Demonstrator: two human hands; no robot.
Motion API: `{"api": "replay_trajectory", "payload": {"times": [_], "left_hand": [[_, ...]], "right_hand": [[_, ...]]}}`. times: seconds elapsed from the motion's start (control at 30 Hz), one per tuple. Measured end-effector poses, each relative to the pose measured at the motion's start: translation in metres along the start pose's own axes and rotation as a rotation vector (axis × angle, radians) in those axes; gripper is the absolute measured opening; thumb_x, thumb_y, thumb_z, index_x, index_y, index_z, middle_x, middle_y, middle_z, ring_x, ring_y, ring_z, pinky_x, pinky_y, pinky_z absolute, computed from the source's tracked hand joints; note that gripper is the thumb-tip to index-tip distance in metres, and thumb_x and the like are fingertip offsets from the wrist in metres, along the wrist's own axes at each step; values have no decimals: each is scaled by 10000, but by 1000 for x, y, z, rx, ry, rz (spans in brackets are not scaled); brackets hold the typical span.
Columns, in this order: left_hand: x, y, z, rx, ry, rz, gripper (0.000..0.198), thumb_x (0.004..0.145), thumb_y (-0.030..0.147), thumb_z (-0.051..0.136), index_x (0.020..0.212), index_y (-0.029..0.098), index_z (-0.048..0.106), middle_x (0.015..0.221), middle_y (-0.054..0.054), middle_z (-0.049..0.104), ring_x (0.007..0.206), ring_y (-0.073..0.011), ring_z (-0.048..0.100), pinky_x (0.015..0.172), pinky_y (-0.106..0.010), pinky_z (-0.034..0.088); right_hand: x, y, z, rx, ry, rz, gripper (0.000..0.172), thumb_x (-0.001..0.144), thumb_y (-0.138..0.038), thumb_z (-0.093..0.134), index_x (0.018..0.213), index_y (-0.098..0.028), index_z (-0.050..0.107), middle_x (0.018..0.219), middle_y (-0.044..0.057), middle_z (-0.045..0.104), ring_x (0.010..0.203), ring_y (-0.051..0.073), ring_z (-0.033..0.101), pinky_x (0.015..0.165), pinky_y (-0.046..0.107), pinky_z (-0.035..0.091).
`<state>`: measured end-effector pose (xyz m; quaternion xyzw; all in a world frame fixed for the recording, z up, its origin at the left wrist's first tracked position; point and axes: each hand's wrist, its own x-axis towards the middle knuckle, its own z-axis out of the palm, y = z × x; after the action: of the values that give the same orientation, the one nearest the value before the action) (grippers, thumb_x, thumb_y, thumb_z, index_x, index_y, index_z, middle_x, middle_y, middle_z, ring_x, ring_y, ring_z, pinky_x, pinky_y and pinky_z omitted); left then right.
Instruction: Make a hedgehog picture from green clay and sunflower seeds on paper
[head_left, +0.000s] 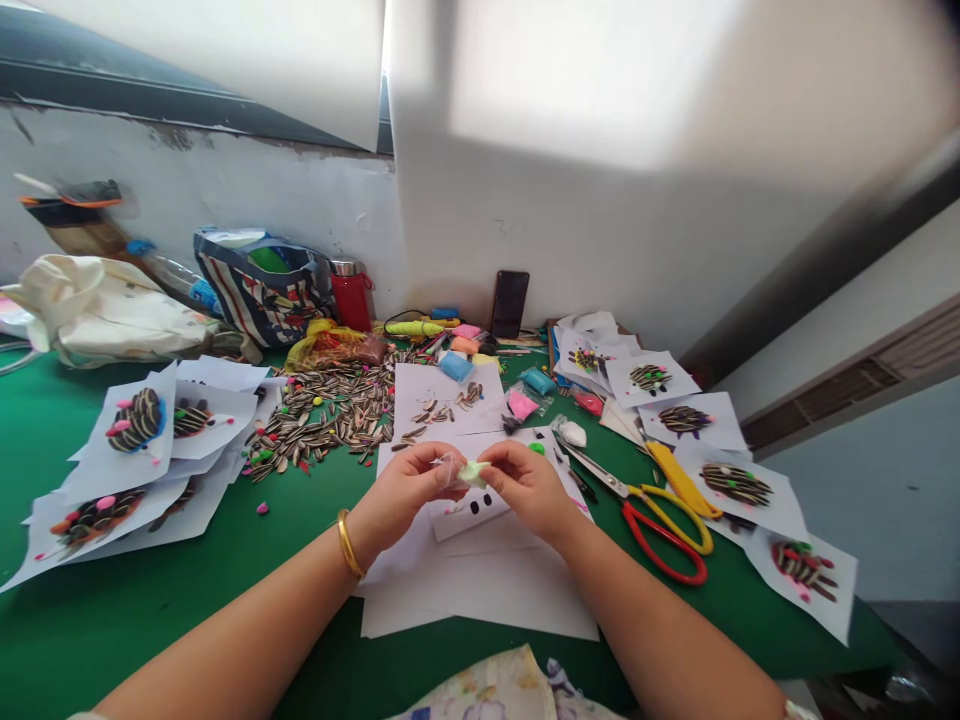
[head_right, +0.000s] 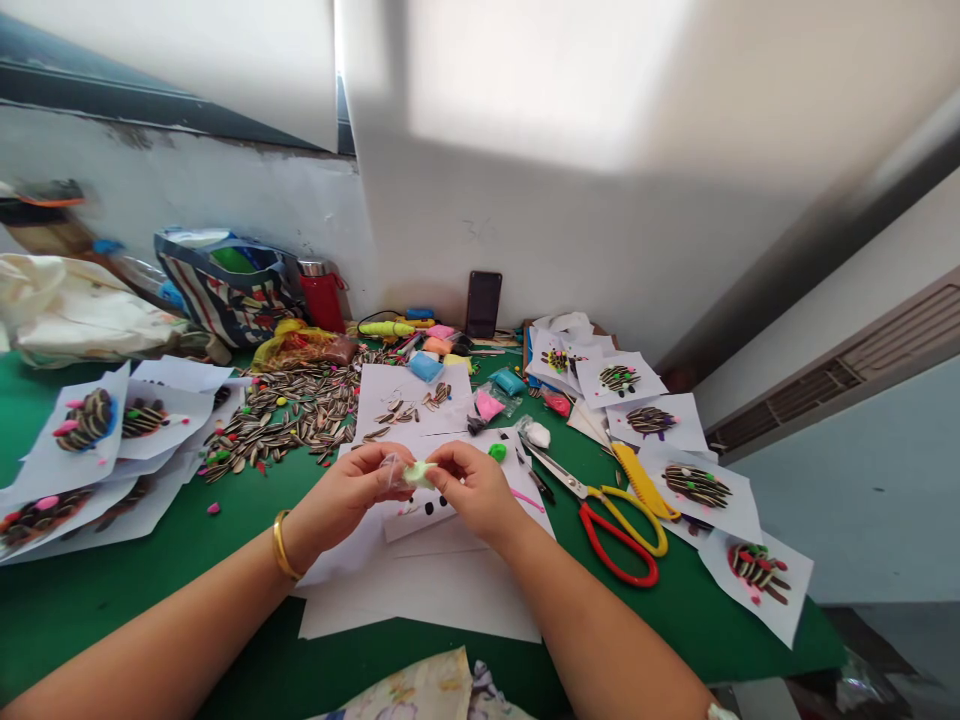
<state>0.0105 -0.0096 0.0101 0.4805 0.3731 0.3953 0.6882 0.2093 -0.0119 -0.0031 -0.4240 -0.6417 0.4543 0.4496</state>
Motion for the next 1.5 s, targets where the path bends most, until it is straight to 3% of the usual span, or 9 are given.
{"api": "replay_trajectory", "payload": {"times": [0.2, 0.47, 0.57, 0.7, 0.9, 1.07, 1.13, 1.37, 1.5], "left_hand": [[0, -1, 2, 25, 13, 28, 277, 778, 412, 738, 835, 146, 685, 870, -45, 644, 767, -158, 630, 736, -319, 558], [2, -1, 5, -142, 173, 2, 307, 720, 413, 791, 869, 152, 727, 829, -47, 685, 729, -146, 648, 712, -293, 564], [2, -2, 4, -169, 169, -18, 293, 736, 410, 783, 879, 161, 725, 849, -38, 680, 761, -145, 657, 741, -293, 564], [2, -2, 4, -154, 115, -16, 252, 756, 363, 774, 916, 175, 723, 879, -39, 688, 778, -144, 651, 760, -297, 554], [0, -4, 3, 70, 5, 106, 203, 802, 333, 733, 867, 140, 735, 865, -68, 682, 770, -151, 621, 698, -267, 527], [4, -4, 2, -213, 117, -25, 221, 746, 336, 787, 842, 155, 705, 878, -41, 676, 759, -138, 649, 731, -280, 557], [5, -2, 1, -295, 146, -55, 231, 711, 311, 817, 822, 152, 692, 906, -30, 667, 780, -134, 661, 757, -275, 564], [3, -2, 1, -287, 92, -86, 227, 726, 297, 805, 799, 144, 654, 828, -15, 646, 713, -104, 640, 722, -244, 558], [3, -2, 1, -279, 72, -92, 219, 728, 280, 804, 783, 154, 634, 835, -2, 643, 706, -97, 640, 720, -238, 549]], "right_hand": [[0, -1, -2, -130, -25, -42, 139, 848, -333, 635, 863, -197, 658, 803, 24, 642, 708, 147, 564, 643, 281, 457], [2, -3, -4, 189, 92, 27, 238, 867, -423, 631, 897, -187, 644, 742, 8, 623, 678, 134, 567, 623, 262, 471], [1, 1, -7, 202, 71, -6, 300, 870, -448, 629, 1043, -203, 647, 816, 16, 631, 721, 136, 588, 652, 267, 492], [-2, 5, -6, 115, -73, -41, 516, 836, -440, 683, 1298, -249, 555, 920, 27, 647, 755, 143, 616, 678, 281, 512], [-2, 6, -1, 84, -124, 45, 281, 847, -406, 668, 1025, -190, 689, 766, 21, 676, 664, 151, 653, 615, 273, 514], [-1, 8, -4, 129, -137, 25, 680, 740, -370, 786, 1351, -262, 509, 861, -7, 630, 704, 133, 612, 658, 275, 509], [-1, 7, -5, 76, -137, -7, 754, 706, -331, 814, 1379, -280, 476, 887, -14, 612, 726, 128, 593, 690, 279, 507], [0, 2, -5, -8, -88, 8, 310, 782, -296, 723, 1065, -188, 662, 808, 6, 650, 640, 126, 588, 602, 266, 492], [0, 2, -4, -31, -75, -15, 223, 806, -284, 694, 1010, -196, 684, 799, 3, 653, 630, 122, 588, 595, 260, 495]]}}
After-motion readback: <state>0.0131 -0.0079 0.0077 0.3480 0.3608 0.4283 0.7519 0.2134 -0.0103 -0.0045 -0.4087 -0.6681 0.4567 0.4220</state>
